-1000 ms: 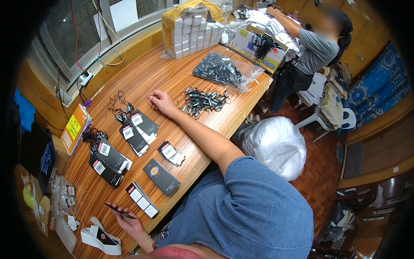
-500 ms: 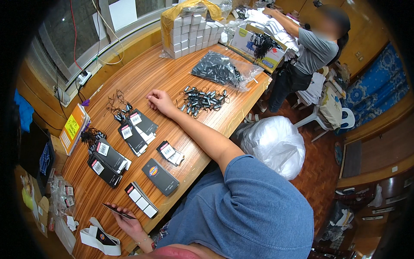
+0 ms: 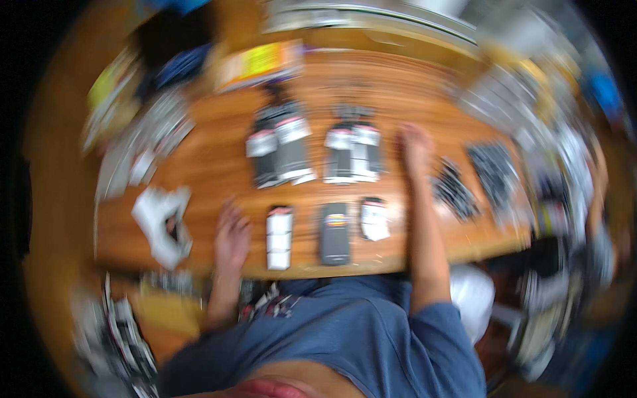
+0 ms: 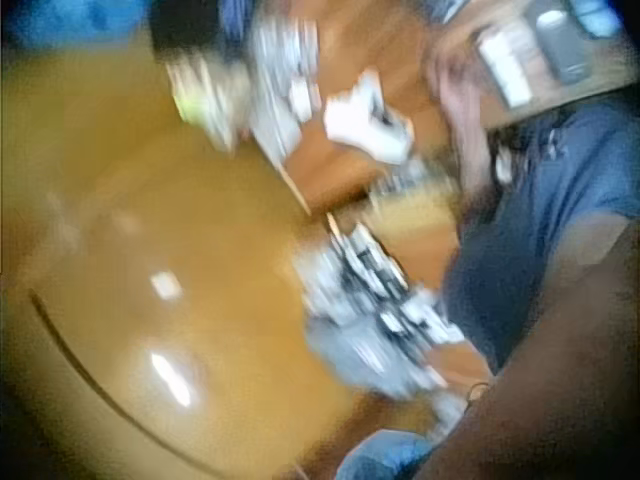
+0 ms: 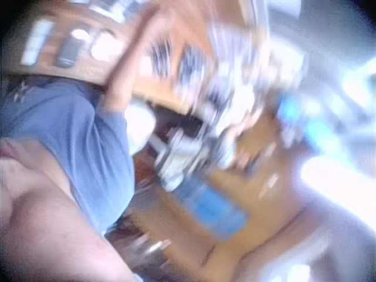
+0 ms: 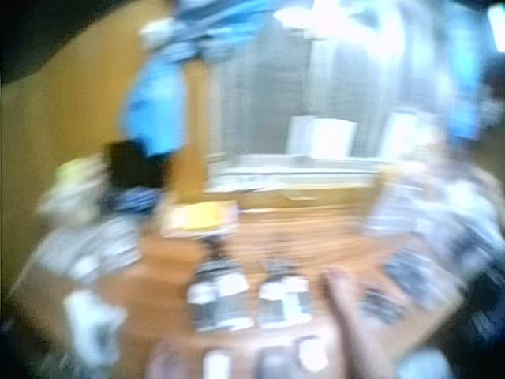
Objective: The person attaches black plastic tags to small rectangular boxes on a wooden table. They repeatedly pick up boxes and tags, thread the tags through the boxes, and place the assembled items into a growing stack. The person also gathers and aligns the stack of boxes multiple times.
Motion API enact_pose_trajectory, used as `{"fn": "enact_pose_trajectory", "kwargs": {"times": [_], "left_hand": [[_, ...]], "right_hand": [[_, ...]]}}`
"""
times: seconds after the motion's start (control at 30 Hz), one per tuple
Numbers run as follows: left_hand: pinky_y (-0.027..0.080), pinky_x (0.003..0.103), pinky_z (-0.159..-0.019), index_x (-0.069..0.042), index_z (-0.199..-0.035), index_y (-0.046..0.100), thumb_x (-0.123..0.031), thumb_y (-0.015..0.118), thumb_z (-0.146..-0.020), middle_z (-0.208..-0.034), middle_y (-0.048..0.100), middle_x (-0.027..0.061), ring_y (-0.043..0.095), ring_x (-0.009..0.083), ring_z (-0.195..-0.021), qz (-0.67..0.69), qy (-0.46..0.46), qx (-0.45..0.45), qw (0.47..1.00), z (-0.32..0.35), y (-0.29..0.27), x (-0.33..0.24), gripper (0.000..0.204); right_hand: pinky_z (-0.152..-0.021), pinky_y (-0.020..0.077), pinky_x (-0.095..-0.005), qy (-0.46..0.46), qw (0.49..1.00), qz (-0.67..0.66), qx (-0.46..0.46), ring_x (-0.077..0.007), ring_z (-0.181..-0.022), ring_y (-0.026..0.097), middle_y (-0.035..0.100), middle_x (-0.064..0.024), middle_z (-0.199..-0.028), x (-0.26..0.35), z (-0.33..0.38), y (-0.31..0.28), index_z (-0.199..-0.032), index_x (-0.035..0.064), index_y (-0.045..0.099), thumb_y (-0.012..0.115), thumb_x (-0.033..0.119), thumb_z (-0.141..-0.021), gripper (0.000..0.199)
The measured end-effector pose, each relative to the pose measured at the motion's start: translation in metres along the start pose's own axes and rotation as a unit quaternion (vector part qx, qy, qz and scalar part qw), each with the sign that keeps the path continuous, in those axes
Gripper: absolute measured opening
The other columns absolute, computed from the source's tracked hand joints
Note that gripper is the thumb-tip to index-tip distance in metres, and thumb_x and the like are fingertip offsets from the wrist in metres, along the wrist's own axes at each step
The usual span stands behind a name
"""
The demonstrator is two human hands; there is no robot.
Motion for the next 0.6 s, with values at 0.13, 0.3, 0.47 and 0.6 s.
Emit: {"fn": "enact_pose_trajectory", "kwargs": {"times": [0.13, 0.3, 0.47, 0.6], "left_hand": [[0.044, 0.027, -0.074, -0.013, -0.123, 0.042, -0.01, 0.051, -0.087, -0.102, 0.054, 0.0017, 0.053, 0.0119, -0.09, -0.042, -0.023, 0.013, 0.999, -0.001, 0.018, 0.003, 0.037], [0.047, 0.031, -0.076, -0.01, -0.12, 0.041, -0.011, 0.051, -0.087, -0.106, 0.057, 0.0052, 0.057, 0.0146, -0.091, -0.033, -0.009, 0.047, 0.998, -0.002, 0.015, 0.002, 0.034], [0.048, 0.031, -0.076, -0.011, -0.118, 0.042, -0.01, 0.05, -0.087, -0.11, 0.055, 0.0044, 0.057, 0.0145, -0.092, -0.025, 0.003, 0.04, 0.999, -0.002, 0.016, -0.003, 0.033], [0.047, 0.03, -0.076, -0.012, -0.119, 0.041, -0.009, 0.052, -0.086, -0.114, 0.053, 0.0028, 0.056, 0.0138, -0.092, -0.041, 0.005, 0.036, 0.999, -0.006, 0.013, 0.0, 0.035]], "right_hand": [[-0.049, 0.0371, -0.0185, 0.036, 0.987, -0.157, -0.006, -0.0089, -0.058, 0.046, 0.051, -0.0029, -0.071, -0.014, 0.001, -0.026, -0.097, 0.0002, 0.056, 0.053, 0.011, -0.087, 0.015], [-0.054, 0.0425, -0.02, 0.007, 0.987, -0.136, 0.085, -0.0095, -0.062, 0.05, 0.056, -0.0054, -0.076, -0.022, -0.017, -0.01, -0.1, 0.0013, 0.057, 0.05, 0.014, -0.089, 0.018], [-0.057, 0.0435, -0.0225, 0.008, 0.983, -0.154, 0.104, -0.0121, -0.065, 0.052, 0.056, -0.0054, -0.077, -0.027, -0.023, -0.001, -0.099, 0.0005, 0.056, 0.051, 0.013, -0.088, 0.017], [-0.061, 0.0453, -0.0243, 0.01, 0.992, -0.113, 0.049, -0.0142, -0.069, 0.053, 0.057, -0.0071, -0.08, -0.031, -0.025, -0.019, -0.099, 0.0, 0.056, 0.053, 0.012, -0.087, 0.018]]}}
Point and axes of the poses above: each hand's wrist, its own z-axis away from the middle knuckle, its own y-axis out of the palm, x = y × z, the point moved 10 cm from there along -z, towards the middle knuckle
